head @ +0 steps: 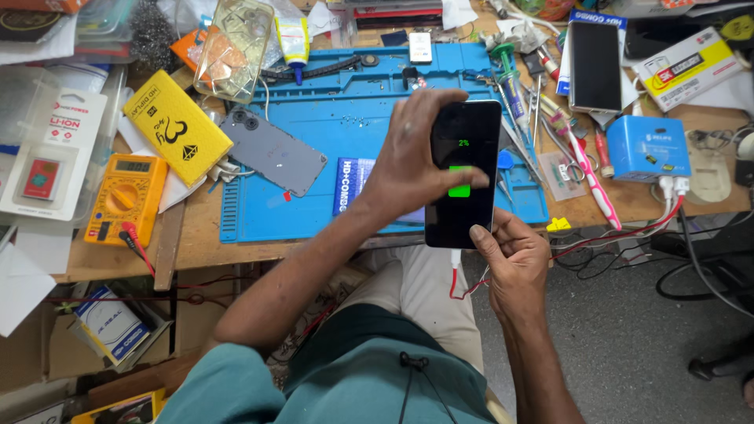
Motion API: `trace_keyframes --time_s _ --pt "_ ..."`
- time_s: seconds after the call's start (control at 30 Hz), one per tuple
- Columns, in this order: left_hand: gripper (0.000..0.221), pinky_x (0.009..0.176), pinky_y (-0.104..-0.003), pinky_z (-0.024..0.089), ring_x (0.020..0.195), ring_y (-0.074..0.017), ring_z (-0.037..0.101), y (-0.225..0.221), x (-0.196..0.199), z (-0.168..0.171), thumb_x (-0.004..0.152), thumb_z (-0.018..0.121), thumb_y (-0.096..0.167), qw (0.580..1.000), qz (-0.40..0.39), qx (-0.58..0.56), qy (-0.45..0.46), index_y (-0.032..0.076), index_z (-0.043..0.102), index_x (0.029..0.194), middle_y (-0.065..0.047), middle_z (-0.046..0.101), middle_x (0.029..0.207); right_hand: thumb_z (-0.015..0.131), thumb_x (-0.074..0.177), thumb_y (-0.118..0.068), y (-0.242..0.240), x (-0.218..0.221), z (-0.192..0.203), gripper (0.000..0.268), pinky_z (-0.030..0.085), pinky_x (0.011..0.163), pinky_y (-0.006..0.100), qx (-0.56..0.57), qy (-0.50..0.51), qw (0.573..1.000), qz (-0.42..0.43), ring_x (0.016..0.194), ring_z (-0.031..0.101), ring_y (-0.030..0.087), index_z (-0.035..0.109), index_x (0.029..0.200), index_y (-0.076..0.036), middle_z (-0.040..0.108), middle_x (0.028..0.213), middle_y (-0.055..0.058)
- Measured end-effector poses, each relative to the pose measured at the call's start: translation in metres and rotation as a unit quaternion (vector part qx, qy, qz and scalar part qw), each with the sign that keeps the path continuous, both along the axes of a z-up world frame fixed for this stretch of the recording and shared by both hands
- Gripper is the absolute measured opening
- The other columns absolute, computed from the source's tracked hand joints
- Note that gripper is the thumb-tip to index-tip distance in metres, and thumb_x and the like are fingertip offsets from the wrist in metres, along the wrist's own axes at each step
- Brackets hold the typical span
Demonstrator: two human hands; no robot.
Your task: The person works on a disassembled smartphone placed on a blue mat. They use a screwdriver to manipulate internal components, specifically focusing on the camera module area. The person also handles a separate grey back cover, inspecting it before setting it aside.
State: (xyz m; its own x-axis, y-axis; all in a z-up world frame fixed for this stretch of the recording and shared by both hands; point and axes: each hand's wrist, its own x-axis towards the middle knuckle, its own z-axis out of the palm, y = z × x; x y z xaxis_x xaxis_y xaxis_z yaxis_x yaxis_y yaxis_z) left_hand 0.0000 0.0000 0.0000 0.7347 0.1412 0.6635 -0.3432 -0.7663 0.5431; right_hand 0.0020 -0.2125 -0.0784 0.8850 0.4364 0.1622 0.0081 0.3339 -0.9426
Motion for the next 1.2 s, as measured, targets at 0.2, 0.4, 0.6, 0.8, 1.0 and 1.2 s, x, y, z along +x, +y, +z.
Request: trace_keyframes --time_s 0.2,0.4,0.6,0.8,1.0,1.2 --pt "0.037 0.092 -0.041 0.048 0.098 -0.0221 0.058 0.015 0.013 0.001 0.091 0.083 0.041 0.997 0.038 -0.060 0.008 0.011 0.063 0.094 -0.003 0.064 0.097 0.069 0.095 0.001 0.002 -0.007 0.006 0.036 0.057 0.093 0.024 -0.021 0.001 1.000 0.020 0.099 0.071 0.011 0.065 0.130 0.009 0.076 0.111 0.011" --pt "0.048 0.093 -0.035 0.054 0.125 -0.0270 0.054 0.011 -0.015 -0.004 0.094 0.073 0.031 0.992 0.026 -0.115 -0.041 0.007 0.058 0.133 -0.017 0.055 0.132 0.069 0.099 0.003 0.003 -0.004 0.000 0.032 0.056 0.094 0.025 0.048 0.043 0.998 0.027 0.099 0.069 0.013 0.064 0.129 0.011 0.074 0.113 0.012" --pt "0.042 0.070 -0.028 0.058 0.087 -0.0114 0.069 -0.016 -0.054 -0.034 0.090 0.076 0.021 0.889 -0.091 -0.398 0.207 0.000 0.064 0.125 -0.005 0.071 0.102 0.067 0.094 -0.001 0.002 0.005 0.000 0.033 0.058 0.087 0.025 0.014 0.057 0.998 -0.023 0.095 0.071 0.013 0.064 0.126 0.009 0.075 0.109 0.011" --pt "0.027 0.068 -0.025 0.056 0.078 -0.0084 0.064 -0.017 -0.049 -0.070 0.094 0.076 0.016 0.872 -0.168 -0.430 0.164 -0.002 0.067 0.112 -0.002 0.069 0.090 0.068 0.095 0.001 -0.007 0.006 -0.021 0.032 0.059 0.084 0.026 0.021 0.040 0.999 -0.027 0.092 0.071 0.014 0.064 0.126 0.009 0.075 0.109 0.013" --pt "0.040 0.081 -0.027 0.057 0.096 -0.0096 0.064 -0.040 -0.051 -0.077 0.097 0.072 0.017 0.832 -0.198 -0.491 0.166 -0.002 0.062 0.130 -0.004 0.068 0.111 0.075 0.095 0.001 -0.022 -0.008 -0.016 0.036 0.058 0.096 0.024 0.017 -0.012 0.997 -0.079 0.103 0.071 0.011 0.064 0.129 0.007 0.074 0.116 0.009" --pt "0.062 0.113 -0.035 0.045 0.135 -0.0165 0.052 -0.080 -0.086 -0.062 0.109 0.061 0.025 0.812 -0.233 -0.528 0.087 0.002 0.034 0.161 -0.009 0.052 0.148 0.086 0.094 -0.007 -0.011 -0.045 0.044 0.033 0.055 0.083 0.034 -0.352 -0.455 0.786 -0.226 0.092 0.069 0.025 0.071 0.124 -0.004 0.072 0.110 0.015"
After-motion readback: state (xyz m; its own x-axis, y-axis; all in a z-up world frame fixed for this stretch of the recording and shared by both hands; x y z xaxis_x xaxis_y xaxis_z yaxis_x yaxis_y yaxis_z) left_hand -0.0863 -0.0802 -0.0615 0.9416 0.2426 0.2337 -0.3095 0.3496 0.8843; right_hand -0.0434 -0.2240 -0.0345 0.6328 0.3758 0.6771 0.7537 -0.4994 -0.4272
